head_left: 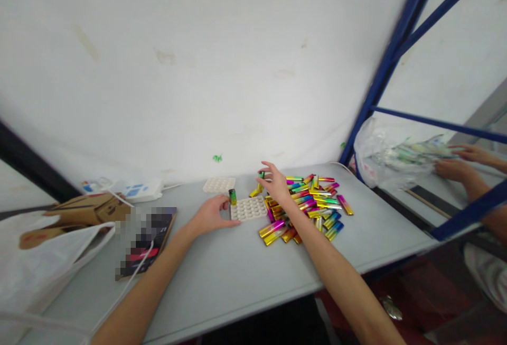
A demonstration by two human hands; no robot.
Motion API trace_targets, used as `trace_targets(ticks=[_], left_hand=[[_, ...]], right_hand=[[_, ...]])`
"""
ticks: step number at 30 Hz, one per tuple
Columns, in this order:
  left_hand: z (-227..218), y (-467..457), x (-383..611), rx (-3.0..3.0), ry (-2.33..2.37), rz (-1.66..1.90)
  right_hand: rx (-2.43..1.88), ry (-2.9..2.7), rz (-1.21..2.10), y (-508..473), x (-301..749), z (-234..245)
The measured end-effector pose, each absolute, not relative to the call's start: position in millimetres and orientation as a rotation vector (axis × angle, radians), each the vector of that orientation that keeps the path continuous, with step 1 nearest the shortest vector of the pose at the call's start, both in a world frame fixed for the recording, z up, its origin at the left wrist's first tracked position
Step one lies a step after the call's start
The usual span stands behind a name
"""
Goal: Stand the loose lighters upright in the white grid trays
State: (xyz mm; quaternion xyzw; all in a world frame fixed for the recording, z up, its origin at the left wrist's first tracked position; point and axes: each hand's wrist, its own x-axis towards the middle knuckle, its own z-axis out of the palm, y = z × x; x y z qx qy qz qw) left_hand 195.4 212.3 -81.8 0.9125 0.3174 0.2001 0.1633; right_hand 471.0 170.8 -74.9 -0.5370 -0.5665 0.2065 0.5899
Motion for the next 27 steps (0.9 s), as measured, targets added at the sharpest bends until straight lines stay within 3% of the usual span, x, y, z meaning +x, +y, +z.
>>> trace_targets(ticks=[13,20,27], left_hand=[[-88,199,188,2.601,0.927,0.660],[-85,195,190,2.631,0.917,0.618],[-85,196,190,2.633,0.935,0.611]], right_hand=[[-1.084,-1.322,1.023,145,427,-58],[-1.325,-1.339,0.581,149,417,-69],[-1.482,-1.305,0.382,147,415,-70]])
